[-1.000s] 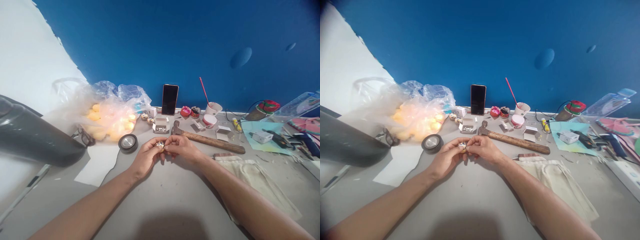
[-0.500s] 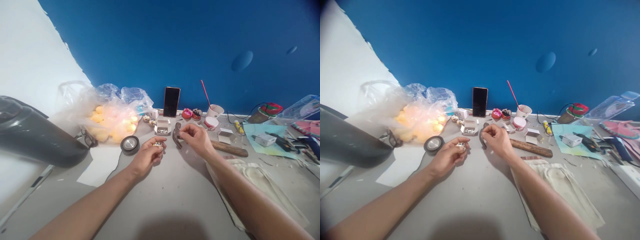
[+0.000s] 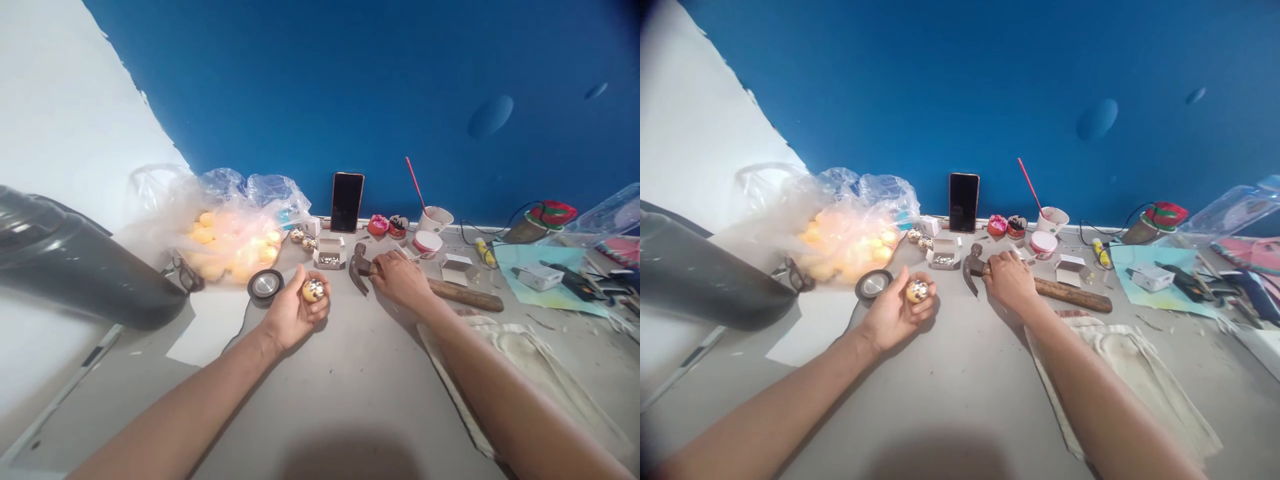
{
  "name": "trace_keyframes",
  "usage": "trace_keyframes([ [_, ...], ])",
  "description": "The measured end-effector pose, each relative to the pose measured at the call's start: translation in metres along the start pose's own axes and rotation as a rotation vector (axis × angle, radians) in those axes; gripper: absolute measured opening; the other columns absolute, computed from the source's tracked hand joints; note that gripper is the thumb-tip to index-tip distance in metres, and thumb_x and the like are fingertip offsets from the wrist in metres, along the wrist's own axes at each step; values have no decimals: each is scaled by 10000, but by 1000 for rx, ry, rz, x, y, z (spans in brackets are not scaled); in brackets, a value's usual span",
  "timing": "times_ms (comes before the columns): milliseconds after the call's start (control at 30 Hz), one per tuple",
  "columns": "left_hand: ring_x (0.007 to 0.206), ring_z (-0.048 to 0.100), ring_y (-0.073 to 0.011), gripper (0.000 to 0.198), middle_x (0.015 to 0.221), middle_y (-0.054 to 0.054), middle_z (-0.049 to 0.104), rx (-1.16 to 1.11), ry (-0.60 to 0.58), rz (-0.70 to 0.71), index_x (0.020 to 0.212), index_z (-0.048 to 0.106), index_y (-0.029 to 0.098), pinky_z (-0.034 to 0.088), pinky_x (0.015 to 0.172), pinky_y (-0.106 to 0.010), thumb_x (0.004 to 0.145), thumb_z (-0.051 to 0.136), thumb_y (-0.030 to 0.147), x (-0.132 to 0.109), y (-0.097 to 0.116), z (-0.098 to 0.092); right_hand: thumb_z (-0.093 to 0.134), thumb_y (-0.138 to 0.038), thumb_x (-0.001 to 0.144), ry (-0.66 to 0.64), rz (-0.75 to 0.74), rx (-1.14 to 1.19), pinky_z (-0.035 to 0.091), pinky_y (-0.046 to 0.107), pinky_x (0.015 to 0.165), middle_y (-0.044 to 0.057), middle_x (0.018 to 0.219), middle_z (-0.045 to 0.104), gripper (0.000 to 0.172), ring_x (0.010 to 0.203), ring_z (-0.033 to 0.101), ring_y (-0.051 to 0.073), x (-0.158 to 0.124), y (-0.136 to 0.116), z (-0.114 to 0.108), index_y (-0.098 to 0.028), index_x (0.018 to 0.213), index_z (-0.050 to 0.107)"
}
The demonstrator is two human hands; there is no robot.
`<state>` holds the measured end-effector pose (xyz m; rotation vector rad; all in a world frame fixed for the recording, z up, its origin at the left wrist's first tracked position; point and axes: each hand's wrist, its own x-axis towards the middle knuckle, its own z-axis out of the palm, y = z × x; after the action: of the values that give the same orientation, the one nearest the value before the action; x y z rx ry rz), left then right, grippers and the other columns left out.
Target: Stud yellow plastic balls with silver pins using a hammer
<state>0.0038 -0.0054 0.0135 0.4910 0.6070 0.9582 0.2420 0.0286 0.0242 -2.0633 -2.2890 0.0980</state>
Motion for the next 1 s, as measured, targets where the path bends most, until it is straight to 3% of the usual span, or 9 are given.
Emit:
trace_keyframes([
  [67,569,529,-85,332,853,-45,647,85,10,41,988,653,142,425,491,-208,796,788,377,1,-3,0,532,-309,971,-7,0,-11,446,374,879,137,1184,666,235,1170,587,302,1,1,3,-187,1102,684],
  [167,586,569,-107,450,819,11,612,412,68,134,1136,605,186,483,548,-247,729,796,213,3,-6,-3,511,-304,994,-6,-13,-67,445,372,876,153,1180,664,245,1174,590,312,1,-1,5,-162,1101,680],
  [300,636,585,-111,433,979,-16,645,817,192,303,1179,603,200,511,592,-272,769,733,251,4,-8,-7,434,-298,1036,40,-19,-64,439,362,863,163,1139,687,291,1110,635,296,-5,-11,0,-143,1108,669],
  [433,756,579,-126,390,1038,-38,656,1032,241,419,1158,661,191,484,649,-248,772,702,234,4,-7,-10,444,-397,1023,125,75,18,416,337,683,125,996,742,318,912,702,278,-12,-19,-8,-174,1088,661],
  [567,751,566,-139,408,954,-26,646,1055,242,408,1167,662,188,476,645,-254,772,714,277,6,-8,-12,597,-498,919,273,38,-19,335,314,582,96,883,765,331,773,709,276,-17,-18,-8,-193,1003,693],
  [667,735,568,-138,457,948,-17,649,975,241,369,1199,635,191,468,621,-251,755,712,268,8,-10,-12,613,-493,910,484,-61,-35,312,310,570,94,837,764,331,719,696,257,-23,-19,-6,-184,970,716],
  [767,685,535,-116,350,883,2,635,923,206,358,1076,666,177,442,611,-241,735,710,241,8,-11,-10,604,-467,931,658,-214,11,332,306,587,86,796,756,313,695,678,229,-30,-25,-7,-180,941,728],
  [900,608,473,-105,317,712,39,569,869,161,330,1029,691,171,402,576,-237,724,725,248,5,-10,-4,599,-379,961,720,-431,41,324,300,572,66,773,744,244,638,631,185,-36,-32,-7,-177,906,724],
  [1000,603,472,-101,286,740,25,591,828,180,306,976,692,169,397,564,-237,704,745,237,4,-8,1,595,-403,974,796,-412,36,321,305,572,61,722,719,275,630,618,188,-37,-34,-8,-175,893,725],
])
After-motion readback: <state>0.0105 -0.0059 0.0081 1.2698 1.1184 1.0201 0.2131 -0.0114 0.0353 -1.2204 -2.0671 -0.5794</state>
